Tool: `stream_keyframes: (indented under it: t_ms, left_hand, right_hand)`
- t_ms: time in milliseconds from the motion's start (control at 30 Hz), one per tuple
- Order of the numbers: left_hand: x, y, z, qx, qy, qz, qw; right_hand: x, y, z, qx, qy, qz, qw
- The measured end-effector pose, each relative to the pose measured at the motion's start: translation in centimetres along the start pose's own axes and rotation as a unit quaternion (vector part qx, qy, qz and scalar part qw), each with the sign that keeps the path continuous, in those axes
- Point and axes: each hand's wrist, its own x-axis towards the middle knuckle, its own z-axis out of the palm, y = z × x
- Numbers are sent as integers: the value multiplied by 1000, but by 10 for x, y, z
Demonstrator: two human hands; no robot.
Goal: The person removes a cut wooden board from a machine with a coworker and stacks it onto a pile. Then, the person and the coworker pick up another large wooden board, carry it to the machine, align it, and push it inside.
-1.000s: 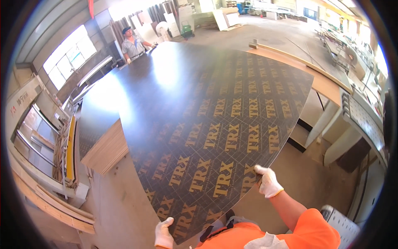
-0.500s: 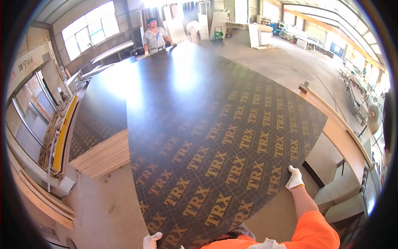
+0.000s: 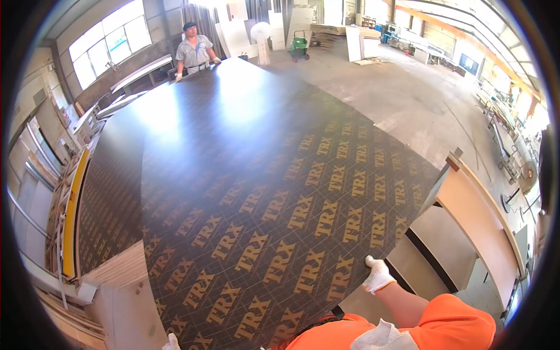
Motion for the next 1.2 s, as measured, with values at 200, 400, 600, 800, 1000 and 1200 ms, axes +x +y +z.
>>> stream_keyframes:
  t_ms: [200, 400, 600, 800, 1000, 1200]
  left_hand:
    - [-2, 19, 8, 61, 23, 0, 998]
    - [-27, 52, -1, 119, 29, -18, 992]
    - [-65, 77, -17, 217, 89, 23, 972]
    - [-103, 133, -27, 206, 81, -19, 975]
    - [-85, 132, -21, 198, 50, -62, 977]
    - [-72, 125, -28, 147, 34, -78, 986]
  right_hand:
    - [58, 3, -24, -8, 9, 51, 999]
    - [108, 9, -39, 21, -6, 69, 997]
    - [152, 19, -61, 5, 66, 113, 991]
    - [170, 27, -68, 18, 72, 131, 989]
    - [158, 31, -73, 25, 92, 124, 988]
    - [112, 14, -35, -11, 168, 137, 976]
